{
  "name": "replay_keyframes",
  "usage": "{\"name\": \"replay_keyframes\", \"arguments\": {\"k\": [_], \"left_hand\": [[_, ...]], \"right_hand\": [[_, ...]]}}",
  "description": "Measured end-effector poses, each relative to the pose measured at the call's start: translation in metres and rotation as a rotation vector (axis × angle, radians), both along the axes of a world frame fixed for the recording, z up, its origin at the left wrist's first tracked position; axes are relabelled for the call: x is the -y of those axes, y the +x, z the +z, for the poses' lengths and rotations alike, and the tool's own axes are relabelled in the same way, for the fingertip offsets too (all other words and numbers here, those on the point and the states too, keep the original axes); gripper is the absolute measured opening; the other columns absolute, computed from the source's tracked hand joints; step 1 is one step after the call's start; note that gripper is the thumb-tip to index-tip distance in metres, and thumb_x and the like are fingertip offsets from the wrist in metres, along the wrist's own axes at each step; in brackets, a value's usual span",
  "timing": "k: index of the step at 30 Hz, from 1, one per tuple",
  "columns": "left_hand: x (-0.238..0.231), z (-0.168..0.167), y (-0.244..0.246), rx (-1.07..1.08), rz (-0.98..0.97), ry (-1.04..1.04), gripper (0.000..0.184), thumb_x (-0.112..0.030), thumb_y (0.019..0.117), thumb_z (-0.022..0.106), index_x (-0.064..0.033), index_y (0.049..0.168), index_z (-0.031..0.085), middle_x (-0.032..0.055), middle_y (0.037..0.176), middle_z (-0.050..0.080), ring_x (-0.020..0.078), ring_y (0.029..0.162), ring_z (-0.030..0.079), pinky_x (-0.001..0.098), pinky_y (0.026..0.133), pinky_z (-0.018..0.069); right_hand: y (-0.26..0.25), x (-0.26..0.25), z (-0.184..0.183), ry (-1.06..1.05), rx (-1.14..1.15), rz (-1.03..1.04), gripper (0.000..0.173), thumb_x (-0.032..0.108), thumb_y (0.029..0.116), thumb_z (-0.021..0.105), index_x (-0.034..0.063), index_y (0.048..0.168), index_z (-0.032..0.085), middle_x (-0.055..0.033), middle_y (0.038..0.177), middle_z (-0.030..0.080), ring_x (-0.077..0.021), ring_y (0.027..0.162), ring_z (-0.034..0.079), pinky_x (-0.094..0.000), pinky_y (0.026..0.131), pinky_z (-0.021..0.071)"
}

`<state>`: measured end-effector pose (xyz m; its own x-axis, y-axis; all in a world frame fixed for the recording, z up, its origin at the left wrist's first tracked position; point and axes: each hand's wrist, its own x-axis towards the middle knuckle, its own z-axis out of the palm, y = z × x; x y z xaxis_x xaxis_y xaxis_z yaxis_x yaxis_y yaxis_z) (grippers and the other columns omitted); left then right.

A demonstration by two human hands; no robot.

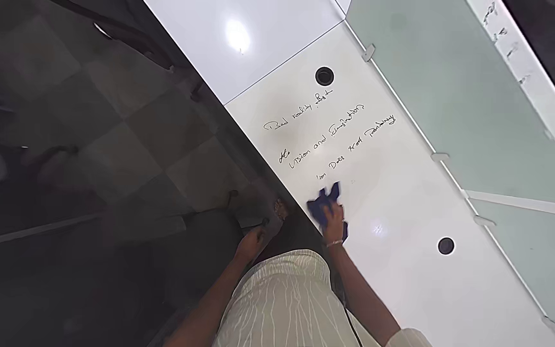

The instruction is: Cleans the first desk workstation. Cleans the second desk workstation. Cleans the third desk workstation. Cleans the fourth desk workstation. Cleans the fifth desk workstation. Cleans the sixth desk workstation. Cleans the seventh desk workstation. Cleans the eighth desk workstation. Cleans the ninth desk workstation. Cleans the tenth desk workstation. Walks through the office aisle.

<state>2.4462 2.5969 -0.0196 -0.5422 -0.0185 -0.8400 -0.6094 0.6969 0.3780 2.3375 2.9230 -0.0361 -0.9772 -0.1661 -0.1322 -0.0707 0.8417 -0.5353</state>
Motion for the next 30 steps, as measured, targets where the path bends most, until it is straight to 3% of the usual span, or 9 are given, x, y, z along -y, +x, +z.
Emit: {"name": "replay_keyframes", "arguments": {"k": [4, 8, 10, 13, 16, 19, 24, 27, 30], "left_hand": [[-0.012, 0.005, -0.017, 0.004, -0.002, -0.008, 0.033, -0.022, 0.1067, 0.047, -0.0064, 0.132, 0.062, 0.0168, 0.122, 0.068, 0.0313, 0.114, 0.066, 0.0529, 0.102, 0.0503], [-0.02, 0.006, -0.036, 0.036, -0.022, -0.024, 0.034, -0.023, 0.1074, 0.046, -0.0079, 0.133, 0.062, 0.0168, 0.122, 0.068, 0.0313, 0.113, 0.066, 0.053, 0.101, 0.0507], [-0.021, 0.009, -0.046, 0.031, -0.003, -0.036, 0.034, -0.024, 0.1071, 0.046, -0.0085, 0.132, 0.062, 0.0161, 0.119, 0.069, 0.0307, 0.109, 0.067, 0.0531, 0.099, 0.0518], [-0.028, 0.017, -0.067, 0.023, 0.027, -0.045, 0.033, -0.024, 0.1071, 0.047, -0.0075, 0.131, 0.062, 0.0167, 0.119, 0.069, 0.0311, 0.109, 0.067, 0.0543, 0.099, 0.0517], [-0.035, 0.019, -0.076, 0.023, 0.035, -0.054, 0.033, -0.024, 0.107, 0.046, -0.008, 0.131, 0.063, 0.0156, 0.118, 0.069, 0.0303, 0.108, 0.068, 0.054, 0.098, 0.0521], [-0.039, 0.016, -0.092, 0.036, 0.016, -0.066, 0.033, -0.023, 0.1067, 0.047, -0.0077, 0.131, 0.063, 0.0161, 0.122, 0.068, 0.031, 0.112, 0.067, 0.0538, 0.1, 0.0514], [-0.041, 0.021, -0.095, 0.027, 0.016, -0.07, 0.033, -0.023, 0.1064, 0.046, -0.0082, 0.13, 0.063, 0.0155, 0.123, 0.067, 0.0292, 0.112, 0.067, 0.0511, 0.1, 0.0515], [-0.041, 0.02, -0.097, 0.023, 0.014, -0.053, 0.032, -0.02, 0.1065, 0.047, -0.0068, 0.13, 0.063, 0.0163, 0.12, 0.068, 0.0297, 0.108, 0.067, 0.0511, 0.099, 0.0522], [-0.038, 0.017, -0.092, 0.035, 0.017, -0.035, 0.032, -0.02, 0.1061, 0.047, -0.0066, 0.131, 0.062, 0.0165, 0.119, 0.068, 0.0295, 0.107, 0.068, 0.0507, 0.098, 0.0528]], "right_hand": [[-0.053, -0.013, 0.01, 0.038, 0.113, 0.163, 0.054, -0.005, 0.0895, 0.056, 0.0218, 0.135, 0.069, -0.0177, 0.151, 0.053, -0.0425, 0.147, 0.039, -0.0624, 0.124, 0.0258], [-0.222, -0.035, 0.007, 0.12, 0.09, -0.182, 0.052, 0.006, 0.0951, 0.06, 0.014, 0.146, 0.056, -0.0206, 0.16, 0.04, -0.0411, 0.151, 0.031, -0.0588, 0.124, 0.0254], [-0.252, -0.025, 0.004, 0.118, 0.056, -0.239, 0.052, 0.008, 0.0954, 0.059, 0.0153, 0.146, 0.056, -0.0193, 0.16, 0.041, -0.0396, 0.15, 0.033, -0.0576, 0.123, 0.0258], [-0.179, 0.013, 0.006, 0.054, 0.111, -0.02, 0.051, 0.003, 0.0936, 0.056, 0.0157, 0.142, 0.062, -0.0252, 0.156, 0.045, -0.0441, 0.148, 0.037, -0.0593, 0.125, 0.0249], [-0.09, 0.038, 0.003, -0.131, 0.048, 0.338, 0.049, -0.004, 0.0893, 0.058, 0.0233, 0.127, 0.073, -0.0142, 0.144, 0.061, -0.04, 0.142, 0.047, -0.0613, 0.122, 0.0299], [-0.134, 0.013, 0.005, -0.151, 0.09, 0.464, 0.045, 0.0, 0.0958, 0.054, 0.0246, 0.128, 0.072, -0.0114, 0.145, 0.061, -0.0359, 0.144, 0.047, -0.0595, 0.123, 0.0297], [-0.287, -0.047, -0.003, 0.124, 0.035, -0.195, 0.052, 0.007, 0.0933, 0.062, 0.0177, 0.144, 0.058, -0.0174, 0.159, 0.043, -0.0378, 0.15, 0.034, -0.0585, 0.123, 0.028], [-0.243, -0.01, 0.003, 0.081, 0.109, -0.127, 0.054, 0.005, 0.0911, 0.061, 0.0162, 0.144, 0.059, -0.0232, 0.159, 0.041, -0.0431, 0.15, 0.034, -0.0596, 0.124, 0.0256], [-0.132, 0.046, 0.01, -0.129, 0.113, 0.279, 0.045, -0.001, 0.0924, 0.057, 0.0216, 0.128, 0.073, -0.0138, 0.146, 0.059, -0.0369, 0.142, 0.047, -0.0568, 0.122, 0.0309]]}}
